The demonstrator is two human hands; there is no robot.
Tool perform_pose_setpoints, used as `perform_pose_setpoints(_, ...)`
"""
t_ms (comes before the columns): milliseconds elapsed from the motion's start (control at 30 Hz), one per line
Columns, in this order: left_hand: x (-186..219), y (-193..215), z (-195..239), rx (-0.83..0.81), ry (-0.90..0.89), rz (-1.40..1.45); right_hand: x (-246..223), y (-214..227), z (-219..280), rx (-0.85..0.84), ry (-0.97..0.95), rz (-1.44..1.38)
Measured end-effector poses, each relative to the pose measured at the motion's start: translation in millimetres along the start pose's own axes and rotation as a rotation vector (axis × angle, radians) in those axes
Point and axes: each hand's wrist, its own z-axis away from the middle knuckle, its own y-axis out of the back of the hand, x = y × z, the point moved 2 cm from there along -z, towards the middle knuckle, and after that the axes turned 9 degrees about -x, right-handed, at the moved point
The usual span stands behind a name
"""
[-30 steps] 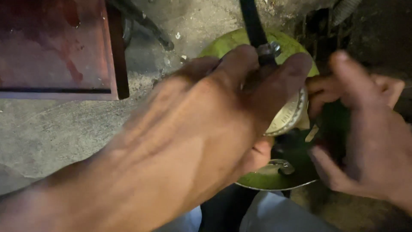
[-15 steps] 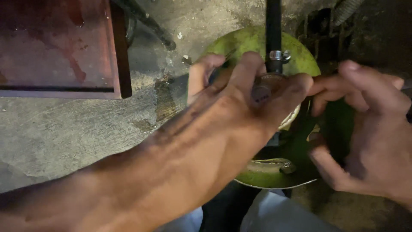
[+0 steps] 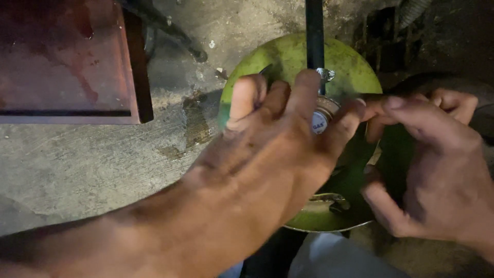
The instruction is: The person removes a regulator from a gas cylinder by hand and places a small piece of white material into the valve opening. They then press the material down and reattach the regulator to the cylinder.
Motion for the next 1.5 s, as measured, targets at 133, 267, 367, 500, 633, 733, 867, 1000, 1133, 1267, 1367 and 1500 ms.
perform_pose_setpoints(133, 4.5, 0.7, -12.4, -0.170, -0.033, 0.051, 0.2, -8.4, 4.7, 0.087, -0.014, -0.224)
perform_pose_setpoints(267, 4.2, 7.3, -17.6, -0.084, 0.005, 0.125, 5.0, -7.6, 6.4, 0.158, 0.058, -0.119)
perform_pose_setpoints(367, 2.7, 12.5, -14.1, -0.143, -0.018, -0.111, 6.0, -6.1, 5.5, 0.152, 0.095, -0.016)
perform_pose_setpoints(500, 3.8, 16.4, -17.5, -0.048, 0.032, 0.197, 6.3, -2.3, 2.5, 0.075, 0.076, -0.071)
perform_pose_setpoints(633, 1.2, 14.6, -22.1, 0.103, 0.073, 0.377, 1.9, 3.4, -2.9, -0.074, 0.011, -0.046)
perform_pose_setpoints(733, 0.5, 13.8, -21.7, 0.100, 0.080, 0.454, -6.2, 6.1, -6.7, -0.107, -0.091, -0.027)
perform_pose_setpoints(867, -1.7, 16.1, -16.5, 0.043, 0.069, 0.539, -18.4, 6.8, -10.3, -0.066, -0.269, -0.132)
perform_pose_setpoints(1000, 0.1, 16.0, -14.3, 0.099, 0.103, 0.586, -33.6, 8.9, -12.0, -0.031, -0.255, 0.128)
perform_pose_setpoints(1133, -2.0, 16.5, -16.3, 0.099, 0.075, 0.506, -38.1, 14.3, -10.5, -0.086, -0.181, 0.257)
perform_pose_setpoints(1267, -10.5, 14.8, -20.3, -0.073, 0.037, 0.496, -39.7, 14.9, -9.4, -0.132, -0.152, 0.302)
perform_pose_setpoints(1367, -4.8, 15.5, -22.9, 0.012, 0.049, 0.537, -34.2, 15.1, -9.9, -0.183, -0.135, 0.347)
perform_pose_setpoints(1500, 2.2, 17.2, -25.5, 0.066, 0.071, 0.470, -28.2, 18.6, -8.3, -0.197, -0.108, 0.339)
